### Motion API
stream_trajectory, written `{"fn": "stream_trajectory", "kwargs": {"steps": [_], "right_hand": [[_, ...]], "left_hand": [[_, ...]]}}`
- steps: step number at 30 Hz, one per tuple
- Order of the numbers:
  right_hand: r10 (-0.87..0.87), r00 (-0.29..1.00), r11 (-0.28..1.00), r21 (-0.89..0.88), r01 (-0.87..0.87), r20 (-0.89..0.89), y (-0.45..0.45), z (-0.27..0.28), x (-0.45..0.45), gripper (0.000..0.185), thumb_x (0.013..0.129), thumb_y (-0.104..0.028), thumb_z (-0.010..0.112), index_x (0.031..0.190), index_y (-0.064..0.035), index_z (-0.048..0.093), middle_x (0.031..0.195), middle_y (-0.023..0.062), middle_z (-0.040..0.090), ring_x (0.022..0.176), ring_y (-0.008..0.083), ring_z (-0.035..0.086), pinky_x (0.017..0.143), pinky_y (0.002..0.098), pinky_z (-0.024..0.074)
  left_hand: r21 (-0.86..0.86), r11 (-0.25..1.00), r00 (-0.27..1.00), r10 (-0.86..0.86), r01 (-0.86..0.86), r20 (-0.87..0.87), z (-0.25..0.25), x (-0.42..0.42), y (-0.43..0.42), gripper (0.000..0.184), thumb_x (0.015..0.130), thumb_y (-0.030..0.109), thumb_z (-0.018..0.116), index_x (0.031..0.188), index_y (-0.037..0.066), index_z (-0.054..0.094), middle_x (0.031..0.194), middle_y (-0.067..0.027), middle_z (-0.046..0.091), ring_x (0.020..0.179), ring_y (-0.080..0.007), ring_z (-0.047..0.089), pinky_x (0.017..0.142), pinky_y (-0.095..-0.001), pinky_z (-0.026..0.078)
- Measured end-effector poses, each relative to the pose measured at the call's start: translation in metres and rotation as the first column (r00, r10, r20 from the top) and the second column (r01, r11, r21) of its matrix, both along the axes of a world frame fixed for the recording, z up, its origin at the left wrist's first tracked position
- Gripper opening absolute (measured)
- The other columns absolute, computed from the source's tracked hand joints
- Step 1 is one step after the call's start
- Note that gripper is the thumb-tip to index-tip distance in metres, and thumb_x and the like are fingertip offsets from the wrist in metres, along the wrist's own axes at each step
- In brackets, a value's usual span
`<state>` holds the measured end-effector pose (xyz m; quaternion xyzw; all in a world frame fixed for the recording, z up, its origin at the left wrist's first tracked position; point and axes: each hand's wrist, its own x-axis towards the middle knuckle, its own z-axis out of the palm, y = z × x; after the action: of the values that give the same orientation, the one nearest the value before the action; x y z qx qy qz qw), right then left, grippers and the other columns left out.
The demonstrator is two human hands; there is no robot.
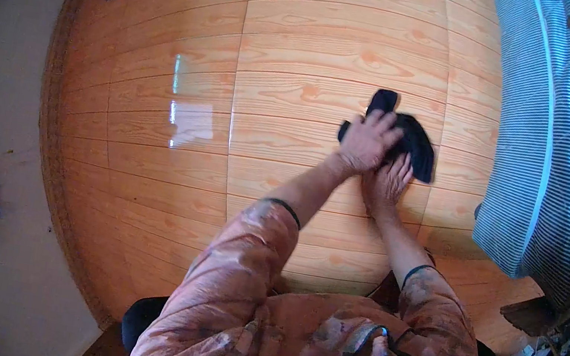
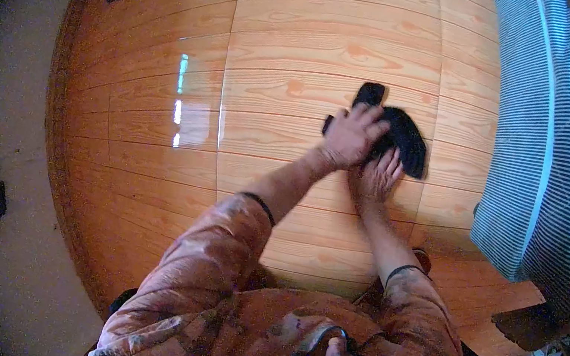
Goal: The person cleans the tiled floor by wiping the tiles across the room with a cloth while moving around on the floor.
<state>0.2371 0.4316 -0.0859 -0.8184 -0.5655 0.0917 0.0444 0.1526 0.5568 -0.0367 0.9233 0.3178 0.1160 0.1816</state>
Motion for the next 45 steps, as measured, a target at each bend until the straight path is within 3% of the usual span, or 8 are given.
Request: {"fn": "stream_trajectory", "kwargs": {"steps": [9, 14, 20, 26, 30, 35, 40, 45], "right_hand": [[0.043, 0.998, 0.982, 0.180, -0.050, 0.042, 0.009, 0.026, -0.003, 0.073, 0.082, -0.033, 0.064, 0.138, 0.0033, 0.035, 0.145, 0.0297, 0.029, 0.137, 0.0444, 0.026, 0.112, 0.0574, 0.0163], [0.014, 1.000, 0.982, 0.189, -0.011, -0.017, 0.008, 0.027, -0.006, 0.073, 0.080, -0.034, 0.066, 0.137, 0.0011, 0.035, 0.146, 0.0282, 0.029, 0.138, 0.0437, 0.025, 0.113, 0.0573, 0.0164], [0.012, 0.999, 0.967, 0.256, -0.001, -0.042, 0.001, 0.024, -0.003, 0.073, 0.080, -0.035, 0.067, 0.136, 0.0008, 0.035, 0.145, 0.0276, 0.028, 0.137, 0.0425, 0.024, 0.113, 0.0568, 0.0162], [-0.003, 0.948, 0.962, 0.257, 0.089, -0.318, 0.003, 0.043, 0.005, 0.069, 0.081, -0.039, 0.067, 0.132, -0.0009, 0.040, 0.141, 0.0256, 0.034, 0.134, 0.0395, 0.029, 0.111, 0.0525, 0.0211], [-0.125, 0.315, 0.928, 0.002, 0.373, -0.941, 0.027, 0.071, -0.009, 0.093, 0.082, -0.055, 0.065, 0.145, -0.0001, 0.027, 0.148, 0.0239, 0.030, 0.139, 0.0336, 0.027, 0.113, 0.0437, 0.0240], [0.009, -0.409, 0.896, -0.174, 0.408, -0.913, 0.031, 0.123, -0.054, 0.088, 0.075, -0.034, 0.078, 0.144, -0.0060, 0.030, 0.124, 0.0111, 0.053, 0.115, 0.0222, 0.050, 0.099, 0.0344, 0.0405], [-0.125, -0.267, 0.843, -0.244, 0.479, -0.956, 0.007, 0.099, 0.021, 0.047, 0.068, -0.013, 0.071, 0.112, -0.0062, 0.055, 0.090, 0.0076, 0.062, 0.080, 0.0198, 0.061, 0.069, 0.0344, 0.0528], [-0.268, 0.852, 0.911, 0.167, 0.376, -0.450, -0.026, 0.100, 0.140, 0.054, 0.073, -0.018, 0.069, 0.122, -0.0054, 0.052, 0.105, 0.0159, 0.061, 0.096, 0.0289, 0.060, 0.081, 0.0400, 0.0498]], "left_hand": [[0.158, 0.631, 0.640, 0.768, -0.759, 0.005, -0.008, -0.253, 0.151, 0.036, 0.083, 0.012, 0.054, 0.119, 0.007, 0.058, 0.111, -0.0197, 0.061, 0.098, -0.0395, 0.059, 0.086, -0.0486, 0.048], [0.123, 0.262, 0.244, 0.959, -0.957, -0.146, 0.024, -0.366, 0.072, 0.053, 0.090, 0.042, 0.052, 0.125, 0.003, 0.055, 0.121, -0.0234, 0.059, 0.113, -0.0418, 0.054, 0.095, -0.0477, 0.043], [-0.085, 0.184, 0.202, 0.920, -0.979, -0.337, -0.122, -0.584, 0.035, 0.046, 0.091, 0.030, 0.054, 0.128, 0.002, 0.051, 0.117, -0.0221, 0.061, 0.103, -0.0354, 0.061, 0.089, -0.0446, 0.050], [-0.997, 0.050, 0.453, 0.888, 0.061, 0.072, 0.006, -0.383, 0.048, 0.034, 0.097, 0.022, 0.043, 0.122, 0.003, 0.055, 0.100, -0.0096, 0.067, 0.085, -0.0236, 0.065, 0.074, -0.0391, 0.055], [-0.988, 0.148, 0.490, 0.864, -0.030, 0.115, 0.056, -0.227, 0.018, 0.038, 0.098, 0.028, 0.045, 0.125, 0.002, 0.054, 0.103, -0.0082, 0.068, 0.084, -0.0236, 0.067, 0.073, -0.0355, 0.055], [-0.911, 0.257, 0.662, 0.627, 0.324, 0.412, 0.082, -0.103, -0.044, 0.074, 0.094, 0.042, 0.055, 0.148, 0.001, 0.026, 0.145, -0.0153, 0.040, 0.133, -0.0276, 0.039, 0.111, -0.0363, 0.029], [-0.886, 0.462, 0.895, 0.408, -0.030, 0.182, 0.061, -0.129, -0.019, 0.078, 0.090, 0.049, 0.061, 0.149, 0.009, 0.029, 0.145, -0.0218, 0.038, 0.132, -0.0310, 0.039, 0.107, -0.0414, 0.034], [-0.541, 0.671, 0.827, 0.555, -0.507, -0.087, -0.008, -0.278, 0.048, 0.078, 0.082, 0.042, 0.072, 0.138, -0.003, 0.041, 0.131, -0.0250, 0.051, 0.123, -0.0331, 0.049, 0.100, -0.0403, 0.042]]}}
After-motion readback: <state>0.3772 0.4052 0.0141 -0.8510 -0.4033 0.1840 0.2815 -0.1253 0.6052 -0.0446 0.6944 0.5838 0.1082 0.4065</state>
